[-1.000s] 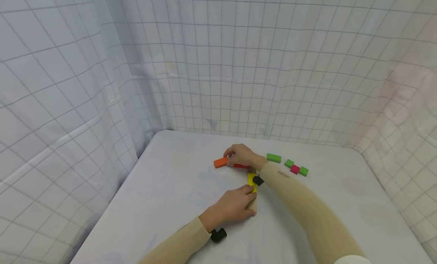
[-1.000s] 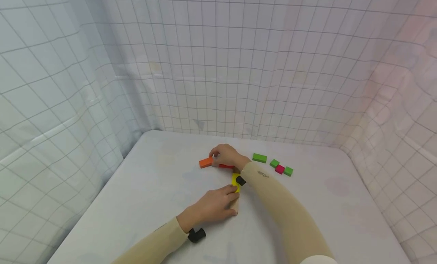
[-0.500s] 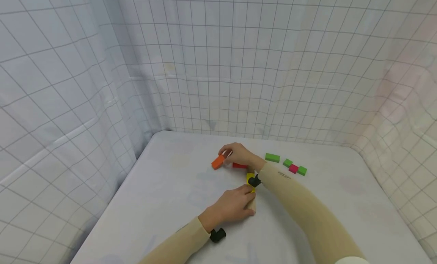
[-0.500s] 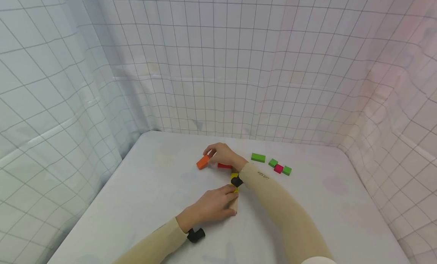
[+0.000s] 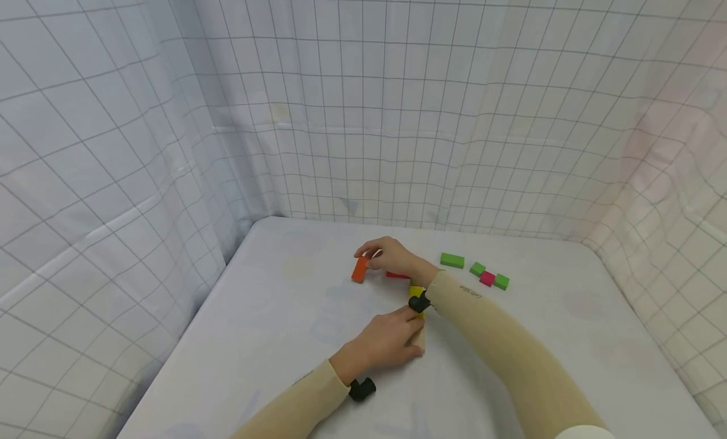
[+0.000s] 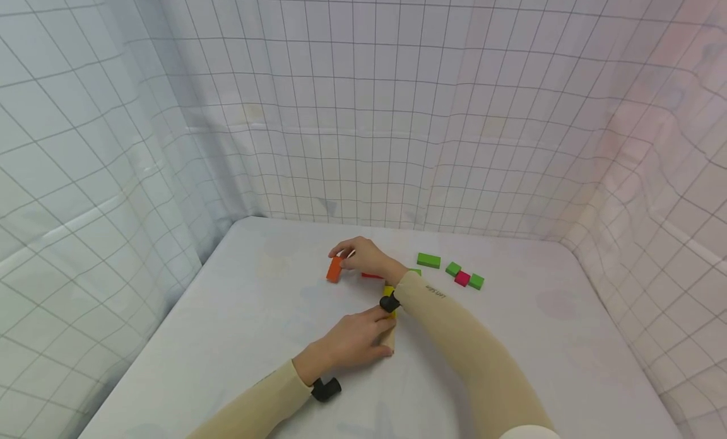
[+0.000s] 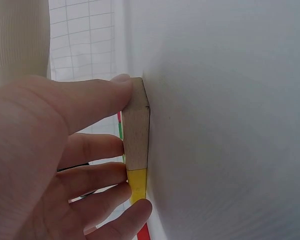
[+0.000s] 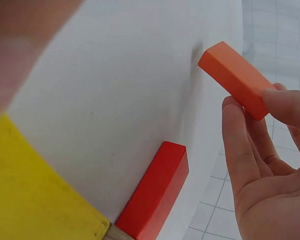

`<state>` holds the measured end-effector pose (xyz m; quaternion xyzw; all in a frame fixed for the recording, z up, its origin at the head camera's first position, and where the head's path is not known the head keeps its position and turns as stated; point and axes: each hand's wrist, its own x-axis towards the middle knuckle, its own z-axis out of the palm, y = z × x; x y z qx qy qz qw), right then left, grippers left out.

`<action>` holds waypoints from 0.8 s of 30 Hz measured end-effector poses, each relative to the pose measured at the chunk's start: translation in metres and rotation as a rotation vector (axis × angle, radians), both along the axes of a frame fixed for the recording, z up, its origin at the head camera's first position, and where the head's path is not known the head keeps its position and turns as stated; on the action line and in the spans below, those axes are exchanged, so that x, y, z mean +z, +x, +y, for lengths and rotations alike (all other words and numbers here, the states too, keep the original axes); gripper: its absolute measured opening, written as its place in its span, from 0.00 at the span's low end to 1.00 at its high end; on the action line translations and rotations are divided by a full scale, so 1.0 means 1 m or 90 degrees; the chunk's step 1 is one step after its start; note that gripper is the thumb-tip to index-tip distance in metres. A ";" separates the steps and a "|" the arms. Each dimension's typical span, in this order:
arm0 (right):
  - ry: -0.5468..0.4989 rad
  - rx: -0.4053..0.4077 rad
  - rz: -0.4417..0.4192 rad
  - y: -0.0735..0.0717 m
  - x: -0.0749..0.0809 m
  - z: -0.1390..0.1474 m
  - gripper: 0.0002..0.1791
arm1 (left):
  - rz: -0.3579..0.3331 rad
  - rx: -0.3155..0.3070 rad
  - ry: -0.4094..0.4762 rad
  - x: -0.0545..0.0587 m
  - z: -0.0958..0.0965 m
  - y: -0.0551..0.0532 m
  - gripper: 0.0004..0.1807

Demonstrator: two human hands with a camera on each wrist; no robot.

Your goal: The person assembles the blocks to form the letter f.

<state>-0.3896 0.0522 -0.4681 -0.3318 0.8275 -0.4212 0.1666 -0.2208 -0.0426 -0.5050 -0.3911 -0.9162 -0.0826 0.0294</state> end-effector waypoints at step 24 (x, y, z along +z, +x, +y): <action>-0.058 -0.050 0.041 0.000 0.035 0.024 0.18 | -0.049 0.013 -0.007 0.004 0.001 0.000 0.32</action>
